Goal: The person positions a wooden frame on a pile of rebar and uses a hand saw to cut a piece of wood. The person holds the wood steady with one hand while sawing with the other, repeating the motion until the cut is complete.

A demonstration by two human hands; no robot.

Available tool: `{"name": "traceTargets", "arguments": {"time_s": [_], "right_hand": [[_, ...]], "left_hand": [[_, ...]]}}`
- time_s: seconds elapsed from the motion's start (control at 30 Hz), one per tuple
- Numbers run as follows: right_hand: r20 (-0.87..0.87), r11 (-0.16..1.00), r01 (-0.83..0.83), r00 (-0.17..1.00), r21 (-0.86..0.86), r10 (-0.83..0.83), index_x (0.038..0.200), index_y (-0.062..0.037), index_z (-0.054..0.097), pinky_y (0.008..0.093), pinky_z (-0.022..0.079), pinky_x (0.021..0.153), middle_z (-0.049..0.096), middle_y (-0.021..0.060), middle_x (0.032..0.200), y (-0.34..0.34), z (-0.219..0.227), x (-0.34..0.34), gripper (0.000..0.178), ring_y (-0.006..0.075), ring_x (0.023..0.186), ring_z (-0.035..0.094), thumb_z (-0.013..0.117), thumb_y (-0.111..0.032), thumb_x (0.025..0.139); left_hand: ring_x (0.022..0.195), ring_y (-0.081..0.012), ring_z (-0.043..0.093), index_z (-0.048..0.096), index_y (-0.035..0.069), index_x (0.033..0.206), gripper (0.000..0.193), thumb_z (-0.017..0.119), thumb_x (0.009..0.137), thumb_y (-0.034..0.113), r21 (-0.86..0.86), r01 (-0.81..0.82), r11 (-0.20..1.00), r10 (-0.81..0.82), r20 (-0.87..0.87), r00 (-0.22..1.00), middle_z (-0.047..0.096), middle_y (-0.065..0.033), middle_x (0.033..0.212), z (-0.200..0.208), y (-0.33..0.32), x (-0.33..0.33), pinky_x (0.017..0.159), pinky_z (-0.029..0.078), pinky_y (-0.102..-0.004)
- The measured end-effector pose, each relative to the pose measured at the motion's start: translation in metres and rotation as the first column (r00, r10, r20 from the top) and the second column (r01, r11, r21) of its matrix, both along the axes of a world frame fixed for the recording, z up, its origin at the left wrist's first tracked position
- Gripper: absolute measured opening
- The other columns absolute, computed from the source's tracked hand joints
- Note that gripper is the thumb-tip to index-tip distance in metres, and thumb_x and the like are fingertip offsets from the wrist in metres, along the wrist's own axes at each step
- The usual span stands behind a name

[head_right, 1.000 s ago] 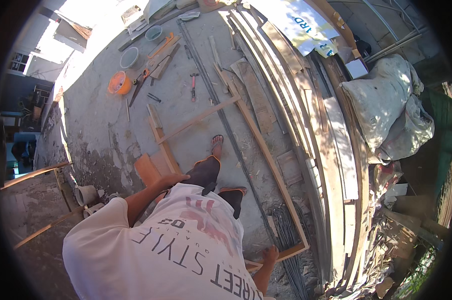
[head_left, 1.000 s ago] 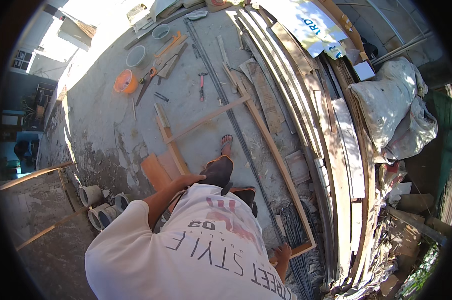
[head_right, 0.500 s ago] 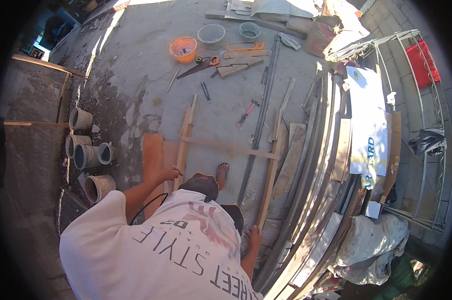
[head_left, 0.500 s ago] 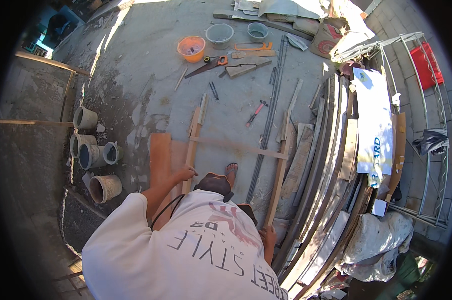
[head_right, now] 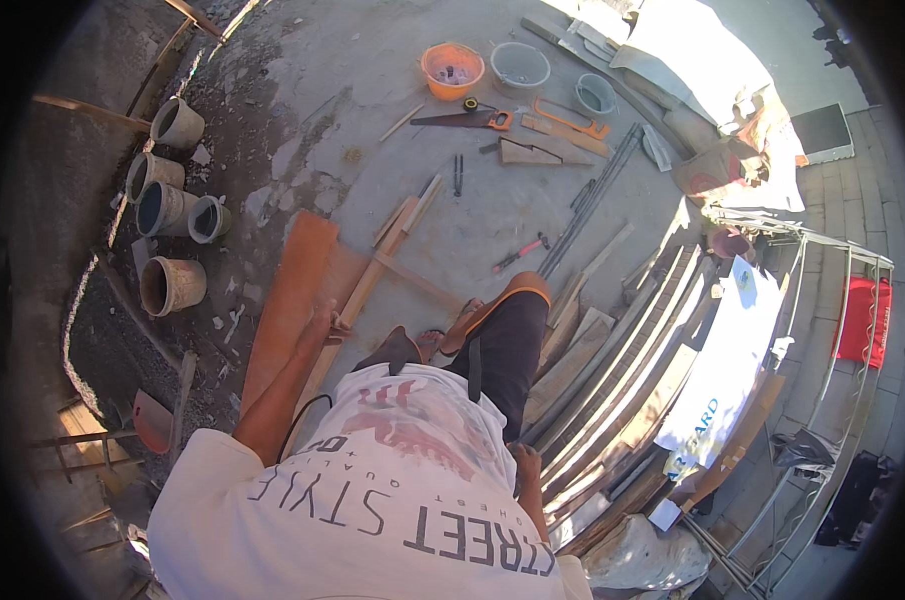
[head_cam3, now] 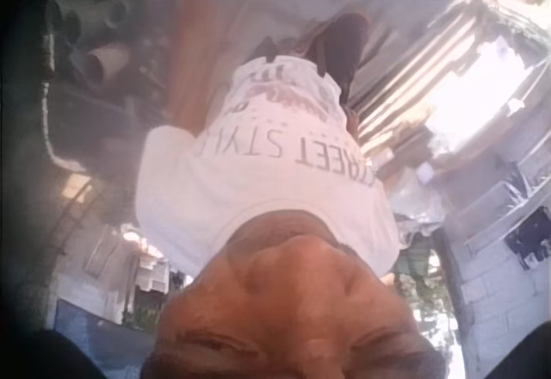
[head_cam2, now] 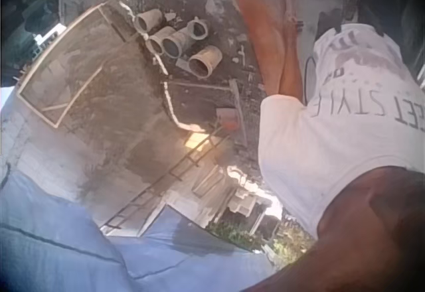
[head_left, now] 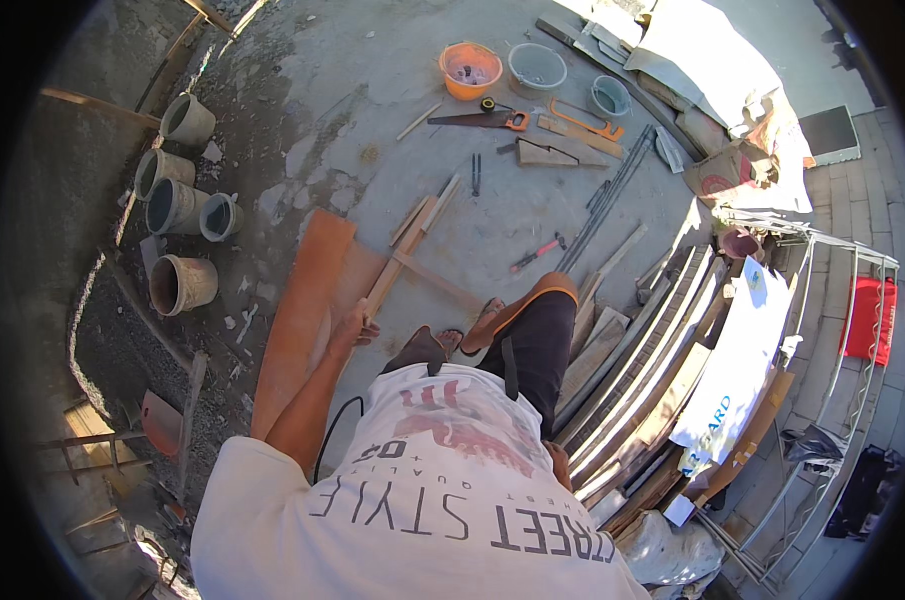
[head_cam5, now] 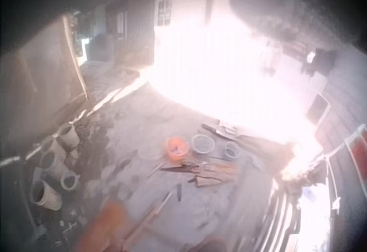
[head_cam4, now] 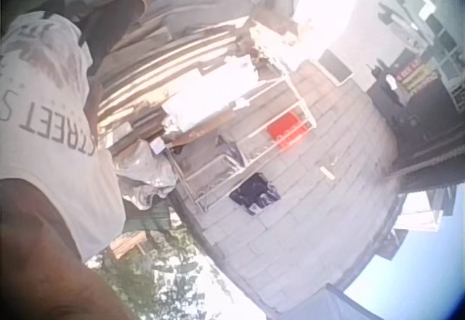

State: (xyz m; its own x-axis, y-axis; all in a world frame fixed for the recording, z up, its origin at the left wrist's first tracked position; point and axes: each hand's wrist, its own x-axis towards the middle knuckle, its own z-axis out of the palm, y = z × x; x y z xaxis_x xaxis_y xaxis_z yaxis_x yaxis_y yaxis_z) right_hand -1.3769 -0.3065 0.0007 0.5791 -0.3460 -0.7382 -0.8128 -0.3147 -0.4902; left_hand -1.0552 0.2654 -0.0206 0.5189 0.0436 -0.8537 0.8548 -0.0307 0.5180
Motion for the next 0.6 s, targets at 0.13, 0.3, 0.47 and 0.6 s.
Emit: {"name": "traceTargets", "arguments": {"time_s": [0.13,0.3,0.47,0.6], "right_hand": [[-0.158,0.999,0.015,0.987,0.034,-0.010,0.134,0.0076,0.067,0.0386,0.063,0.081,0.077,0.0212,0.113,-0.046,0.024,0.122,0.057,0.0297,0.096,0.076,0.067,-0.039,0.101],[-0.281,0.980,-0.150,0.953,-0.133,0.108,0.139,0.0012,0.066,0.0409,0.062,0.069,0.074,0.0201,0.111,-0.115,0.002,0.294,0.073,0.0286,0.094,0.073,0.067,-0.059,0.098],[-0.130,0.834,-0.524,0.852,-0.174,0.508,0.141,-0.0009,0.065,0.0453,0.058,0.095,0.073,0.0280,0.125,-0.163,-0.078,0.531,0.080,0.0373,0.119,0.071,0.064,-0.068,0.098],[-0.023,0.827,-0.539,0.840,-0.162,0.543,0.143,0.0025,0.062,0.0491,0.053,0.104,0.071,0.0309,0.131,-0.133,-0.080,0.737,0.077,0.0447,0.124,0.068,0.061,-0.063,0.103]], "left_hand": [[0.101,-0.0243,0.075,0.070,-0.003,0.127,0.070,0.060,0.102,0.062,0.117,0.308,0.944,-0.328,0.251,0.911,0.076,-0.0190,0.117,0.034,-0.088,0.069,0.086,0.057,-0.0435],[0.126,-0.0315,0.068,0.059,-0.004,0.148,0.074,0.069,0.101,0.052,-0.040,0.573,0.819,-0.550,0.235,0.802,0.071,-0.0246,0.132,0.093,-0.186,0.179,0.108,0.050,-0.0384],[0.156,-0.0424,0.039,0.036,-0.006,0.163,0.102,0.065,0.098,0.067,-0.107,0.616,0.781,-0.559,0.322,0.764,0.040,-0.0365,0.164,-0.013,-0.283,0.248,0.127,0.034,-0.0450],[0.162,-0.0520,0.016,0.016,0.012,0.174,0.120,0.067,0.088,0.079,-0.163,0.705,0.691,-0.714,0.003,0.700,0.009,-0.0355,0.175,-0.025,-0.362,0.309,0.130,0.023,-0.0584]]}}
